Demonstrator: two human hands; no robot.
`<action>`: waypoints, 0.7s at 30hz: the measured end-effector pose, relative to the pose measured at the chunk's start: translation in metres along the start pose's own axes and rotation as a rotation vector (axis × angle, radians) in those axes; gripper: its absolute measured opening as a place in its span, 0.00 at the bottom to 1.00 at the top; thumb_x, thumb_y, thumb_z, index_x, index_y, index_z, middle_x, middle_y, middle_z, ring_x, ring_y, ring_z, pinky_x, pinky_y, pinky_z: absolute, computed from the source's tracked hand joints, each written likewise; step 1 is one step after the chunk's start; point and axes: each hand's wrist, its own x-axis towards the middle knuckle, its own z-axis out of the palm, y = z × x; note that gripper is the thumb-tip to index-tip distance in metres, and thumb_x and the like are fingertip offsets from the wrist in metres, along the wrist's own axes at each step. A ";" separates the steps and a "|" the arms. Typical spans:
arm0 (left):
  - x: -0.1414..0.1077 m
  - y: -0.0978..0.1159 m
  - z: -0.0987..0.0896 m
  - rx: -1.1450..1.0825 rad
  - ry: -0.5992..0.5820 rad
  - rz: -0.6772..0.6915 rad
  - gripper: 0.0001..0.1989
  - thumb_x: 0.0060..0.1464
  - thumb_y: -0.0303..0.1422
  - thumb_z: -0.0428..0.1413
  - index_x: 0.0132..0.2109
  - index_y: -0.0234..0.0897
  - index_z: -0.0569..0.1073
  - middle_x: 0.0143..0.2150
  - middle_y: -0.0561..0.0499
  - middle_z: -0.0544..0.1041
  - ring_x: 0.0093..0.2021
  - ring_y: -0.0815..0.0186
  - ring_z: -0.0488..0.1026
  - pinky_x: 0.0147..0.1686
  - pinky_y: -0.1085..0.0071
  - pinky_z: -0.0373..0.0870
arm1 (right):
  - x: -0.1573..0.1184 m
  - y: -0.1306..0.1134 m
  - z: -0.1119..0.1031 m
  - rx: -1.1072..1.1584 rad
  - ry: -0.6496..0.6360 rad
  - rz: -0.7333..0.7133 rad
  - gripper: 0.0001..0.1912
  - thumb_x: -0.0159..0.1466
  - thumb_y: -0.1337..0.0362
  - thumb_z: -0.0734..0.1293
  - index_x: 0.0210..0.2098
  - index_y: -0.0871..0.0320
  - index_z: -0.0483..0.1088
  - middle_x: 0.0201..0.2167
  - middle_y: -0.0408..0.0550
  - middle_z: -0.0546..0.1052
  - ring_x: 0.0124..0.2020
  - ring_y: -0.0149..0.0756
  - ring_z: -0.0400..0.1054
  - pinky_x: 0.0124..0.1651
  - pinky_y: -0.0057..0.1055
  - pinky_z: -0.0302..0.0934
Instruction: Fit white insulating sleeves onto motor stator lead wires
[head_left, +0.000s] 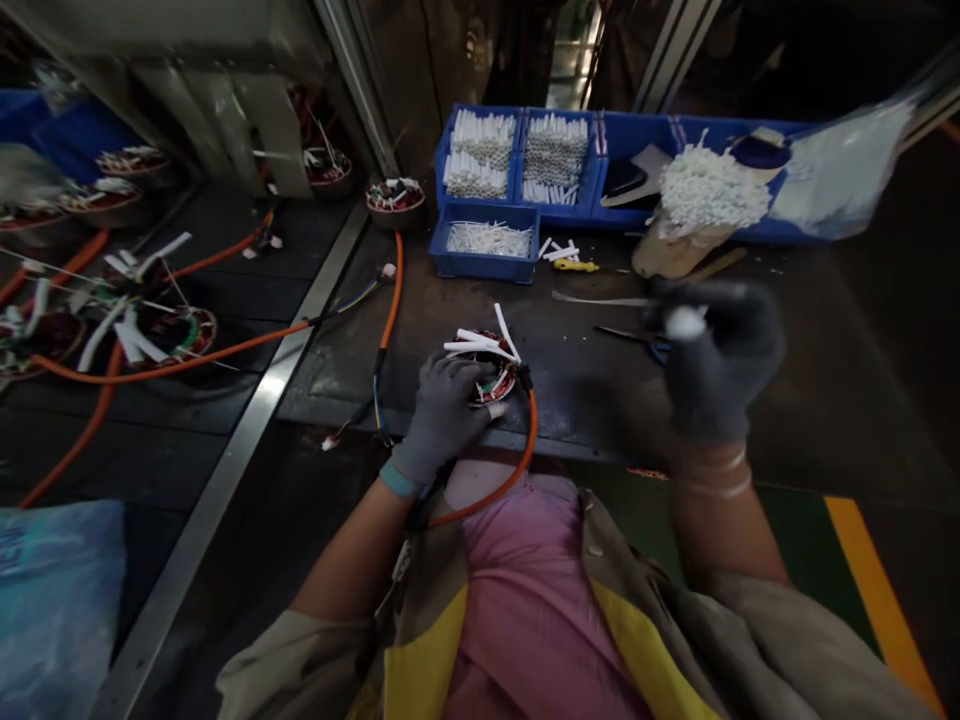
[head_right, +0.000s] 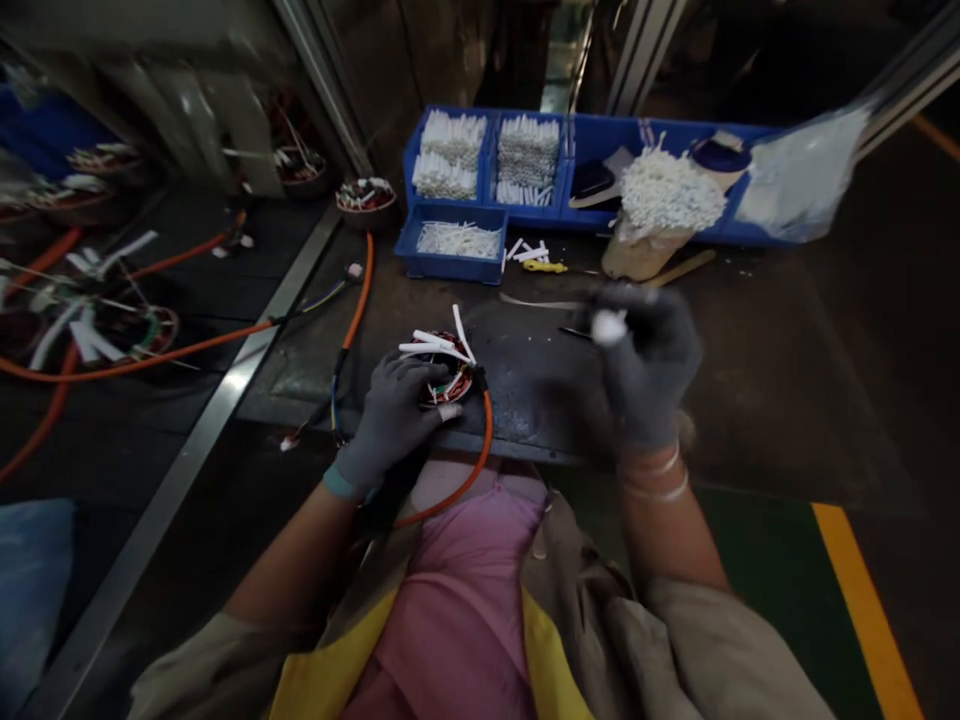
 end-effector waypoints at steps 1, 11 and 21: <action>0.000 0.001 -0.004 0.021 -0.028 -0.008 0.23 0.50 0.39 0.73 0.52 0.40 0.80 0.53 0.44 0.83 0.57 0.49 0.77 0.64 0.50 0.65 | -0.025 -0.018 0.003 0.049 0.007 0.009 0.05 0.70 0.67 0.71 0.45 0.51 0.76 0.41 0.47 0.80 0.43 0.42 0.78 0.47 0.41 0.73; 0.003 0.012 0.001 0.043 -0.117 -0.077 0.23 0.50 0.38 0.72 0.54 0.42 0.81 0.53 0.45 0.84 0.58 0.47 0.76 0.63 0.49 0.63 | -0.119 -0.049 0.008 -0.184 -0.398 -0.067 0.10 0.74 0.69 0.63 0.48 0.53 0.76 0.38 0.46 0.83 0.40 0.37 0.79 0.44 0.32 0.72; 0.001 0.009 -0.008 -0.080 -0.146 -0.061 0.18 0.63 0.40 0.60 0.57 0.39 0.79 0.57 0.45 0.83 0.61 0.51 0.74 0.66 0.50 0.62 | -0.116 -0.039 0.026 -0.148 -0.480 -0.022 0.12 0.75 0.67 0.62 0.51 0.50 0.76 0.40 0.46 0.83 0.40 0.37 0.79 0.43 0.32 0.72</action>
